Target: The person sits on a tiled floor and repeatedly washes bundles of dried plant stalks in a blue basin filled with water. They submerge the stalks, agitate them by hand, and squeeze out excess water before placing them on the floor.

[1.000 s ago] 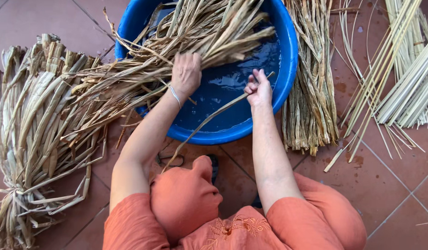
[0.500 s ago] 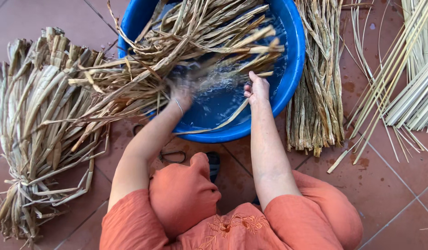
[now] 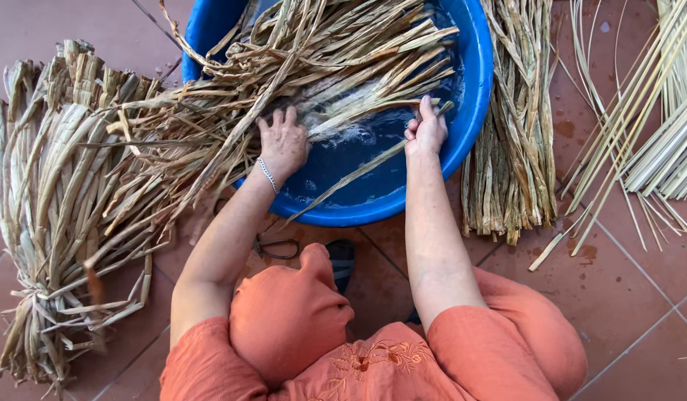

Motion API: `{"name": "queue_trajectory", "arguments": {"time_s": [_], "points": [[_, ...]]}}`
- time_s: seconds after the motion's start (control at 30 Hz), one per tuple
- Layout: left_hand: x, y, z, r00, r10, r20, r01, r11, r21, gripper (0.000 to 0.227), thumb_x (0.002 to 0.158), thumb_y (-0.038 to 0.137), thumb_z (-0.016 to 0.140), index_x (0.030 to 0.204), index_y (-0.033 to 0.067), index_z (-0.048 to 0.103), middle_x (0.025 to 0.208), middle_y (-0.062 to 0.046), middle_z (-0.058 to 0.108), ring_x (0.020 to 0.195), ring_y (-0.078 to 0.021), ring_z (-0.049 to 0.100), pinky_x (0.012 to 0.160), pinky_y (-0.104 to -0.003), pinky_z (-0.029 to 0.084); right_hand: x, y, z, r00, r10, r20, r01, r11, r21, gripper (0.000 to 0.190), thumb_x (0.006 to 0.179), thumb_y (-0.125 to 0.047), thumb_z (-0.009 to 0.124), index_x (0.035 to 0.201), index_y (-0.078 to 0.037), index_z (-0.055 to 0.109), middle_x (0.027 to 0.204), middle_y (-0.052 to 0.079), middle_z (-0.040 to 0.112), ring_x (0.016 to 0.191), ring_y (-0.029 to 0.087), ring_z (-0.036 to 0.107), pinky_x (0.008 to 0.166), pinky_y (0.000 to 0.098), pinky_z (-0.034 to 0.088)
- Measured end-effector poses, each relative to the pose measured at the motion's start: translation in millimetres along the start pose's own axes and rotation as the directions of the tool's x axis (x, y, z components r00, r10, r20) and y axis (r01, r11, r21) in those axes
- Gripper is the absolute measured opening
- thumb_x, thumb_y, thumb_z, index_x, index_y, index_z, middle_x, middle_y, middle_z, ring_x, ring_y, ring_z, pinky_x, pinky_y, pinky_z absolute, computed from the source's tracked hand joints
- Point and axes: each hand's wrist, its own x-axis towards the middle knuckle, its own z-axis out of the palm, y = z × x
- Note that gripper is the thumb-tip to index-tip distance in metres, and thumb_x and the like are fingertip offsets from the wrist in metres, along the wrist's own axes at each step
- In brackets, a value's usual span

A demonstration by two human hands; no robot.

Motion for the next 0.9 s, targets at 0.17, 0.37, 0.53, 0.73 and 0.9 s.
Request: {"name": "queue_trajectory", "arguments": {"time_s": [0.17, 0.37, 0.53, 0.73, 0.9], "points": [[-12.4, 33.1, -41.2, 0.944, 0.149, -0.295, -0.167, 0.985, -0.038, 0.071, 0.075, 0.037, 0.083, 0.134, 0.0057, 0.058, 0.142, -0.020, 0.049, 0.129, -0.0370, 0.050, 0.099, -0.069, 0.036, -24.8, -14.6, 6.6, 0.994, -0.105, 0.018, 0.105, 0.994, 0.020, 0.027, 0.089, -0.021, 0.082, 0.091, -0.011, 0.056, 0.069, 0.001, 0.055, 0.041, 0.010, 0.043, 0.035, 0.0258, 0.027], [20.5, 86.9, -9.4, 0.813, 0.267, -0.517, -0.500, 0.775, -0.386, 0.062, 0.091, 0.024, 0.075, 0.143, 0.0037, 0.050, 0.138, -0.019, 0.057, 0.129, -0.0377, 0.052, 0.109, -0.053, 0.043, -41.9, -18.0, 6.8, 0.988, 0.031, 0.150, -0.001, 0.981, -0.196, 0.031, 0.081, -0.013, 0.087, 0.092, -0.014, 0.057, 0.068, -0.003, 0.054, 0.043, 0.008, 0.044, 0.037, 0.0240, 0.029], [54.8, 128.8, 30.2, 0.985, 0.103, -0.141, -0.173, 0.671, -0.721, 0.032, 0.104, 0.032, 0.057, 0.122, 0.0060, 0.063, 0.107, -0.024, 0.071, 0.102, -0.0433, 0.067, 0.090, -0.054, 0.052, -37.6, 2.1, -0.6, 0.967, 0.160, 0.198, -0.096, 0.950, -0.297, 0.022, 0.091, -0.025, 0.079, 0.098, -0.009, 0.065, 0.074, 0.000, 0.064, 0.049, 0.007, 0.049, 0.040, 0.0222, 0.032], [81.5, 141.0, 77.9, 0.990, -0.023, -0.137, -0.090, 0.641, -0.762, 0.028, 0.103, 0.031, 0.053, 0.102, 0.0070, 0.067, 0.092, -0.025, 0.072, 0.089, -0.0461, 0.068, 0.080, -0.057, 0.052, -18.7, 29.0, -10.8, 0.961, 0.167, 0.222, -0.100, 0.953, -0.286, 0.023, 0.099, -0.035, 0.069, 0.100, -0.012, 0.068, 0.075, -0.002, 0.064, 0.055, 0.008, 0.053, 0.044, 0.0243, 0.035], [79.4, 144.4, 77.0, 0.981, -0.090, -0.172, -0.086, 0.593, -0.801, 0.030, 0.101, 0.033, 0.052, 0.101, 0.0071, 0.067, 0.092, -0.025, 0.073, 0.091, -0.0465, 0.069, 0.078, -0.057, 0.052, -17.0, 34.2, -15.4, 0.945, 0.198, 0.261, -0.153, 0.971, -0.183, 0.021, 0.100, -0.031, 0.066, 0.097, -0.011, 0.068, 0.079, 0.001, 0.066, 0.060, 0.011, 0.057, 0.047, 0.0257, 0.037]]}}
